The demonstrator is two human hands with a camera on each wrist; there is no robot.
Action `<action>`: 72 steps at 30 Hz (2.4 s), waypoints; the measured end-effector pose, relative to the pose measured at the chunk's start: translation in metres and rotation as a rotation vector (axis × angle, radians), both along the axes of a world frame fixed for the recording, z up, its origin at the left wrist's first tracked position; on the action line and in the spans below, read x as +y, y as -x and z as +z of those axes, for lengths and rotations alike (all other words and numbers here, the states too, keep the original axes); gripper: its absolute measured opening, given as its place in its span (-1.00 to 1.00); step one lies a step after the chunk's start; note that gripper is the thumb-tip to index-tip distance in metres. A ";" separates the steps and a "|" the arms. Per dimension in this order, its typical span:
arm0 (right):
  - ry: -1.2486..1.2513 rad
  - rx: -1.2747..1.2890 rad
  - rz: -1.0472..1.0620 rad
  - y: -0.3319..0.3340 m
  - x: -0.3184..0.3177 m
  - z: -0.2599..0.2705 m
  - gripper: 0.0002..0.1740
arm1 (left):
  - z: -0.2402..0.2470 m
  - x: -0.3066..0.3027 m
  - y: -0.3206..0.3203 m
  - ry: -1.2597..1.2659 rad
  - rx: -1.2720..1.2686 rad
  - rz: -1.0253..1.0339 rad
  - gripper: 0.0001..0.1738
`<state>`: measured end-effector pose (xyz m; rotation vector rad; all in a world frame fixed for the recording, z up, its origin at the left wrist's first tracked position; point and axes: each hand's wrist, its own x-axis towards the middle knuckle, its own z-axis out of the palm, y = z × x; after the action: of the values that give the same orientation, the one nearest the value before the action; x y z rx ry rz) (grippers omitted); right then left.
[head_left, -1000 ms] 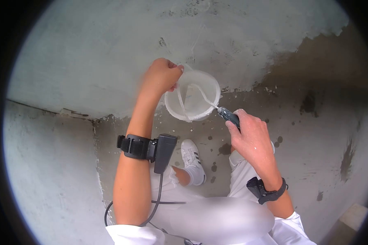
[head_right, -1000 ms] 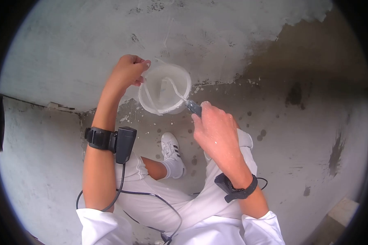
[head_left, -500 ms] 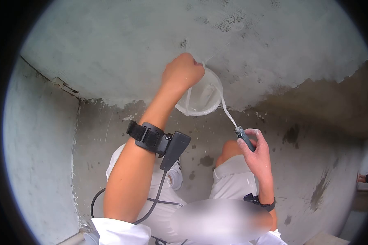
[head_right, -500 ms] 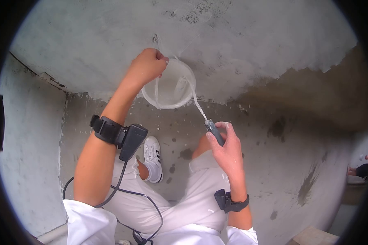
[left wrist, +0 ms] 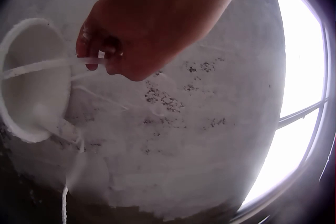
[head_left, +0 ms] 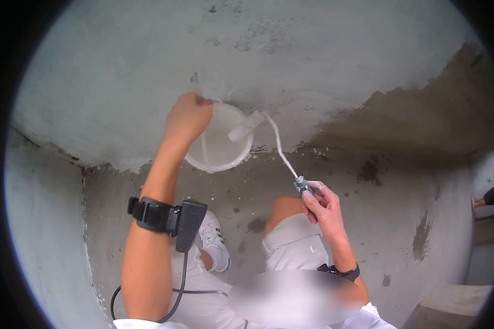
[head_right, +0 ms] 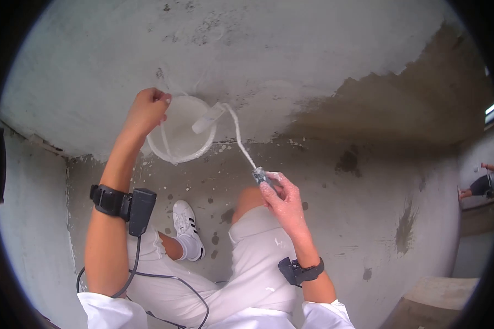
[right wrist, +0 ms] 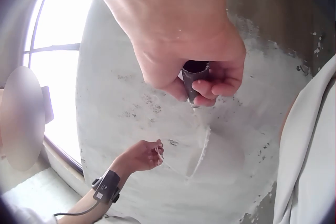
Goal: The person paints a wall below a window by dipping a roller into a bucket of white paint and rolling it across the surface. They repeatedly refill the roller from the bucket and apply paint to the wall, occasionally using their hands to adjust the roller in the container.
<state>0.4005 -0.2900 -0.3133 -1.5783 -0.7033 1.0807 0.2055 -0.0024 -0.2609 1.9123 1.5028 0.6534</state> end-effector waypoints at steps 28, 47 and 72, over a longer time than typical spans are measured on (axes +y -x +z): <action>-0.054 0.303 -0.354 -0.156 -0.026 -0.046 -0.75 | 0.014 -0.014 0.025 0.143 -0.049 -0.006 -0.77; 0.331 0.311 -0.356 -0.175 0.051 -0.217 -0.84 | 0.019 -0.026 0.063 0.162 0.082 0.051 -0.75; 0.268 0.395 -0.291 -0.171 0.044 -0.114 -0.87 | 0.033 -0.034 0.035 0.140 0.146 -0.087 -0.70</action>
<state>0.5716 -0.2458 -0.4272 -1.5637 -0.0608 1.2513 0.1706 -0.0364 -0.2283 1.9398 1.5019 0.3674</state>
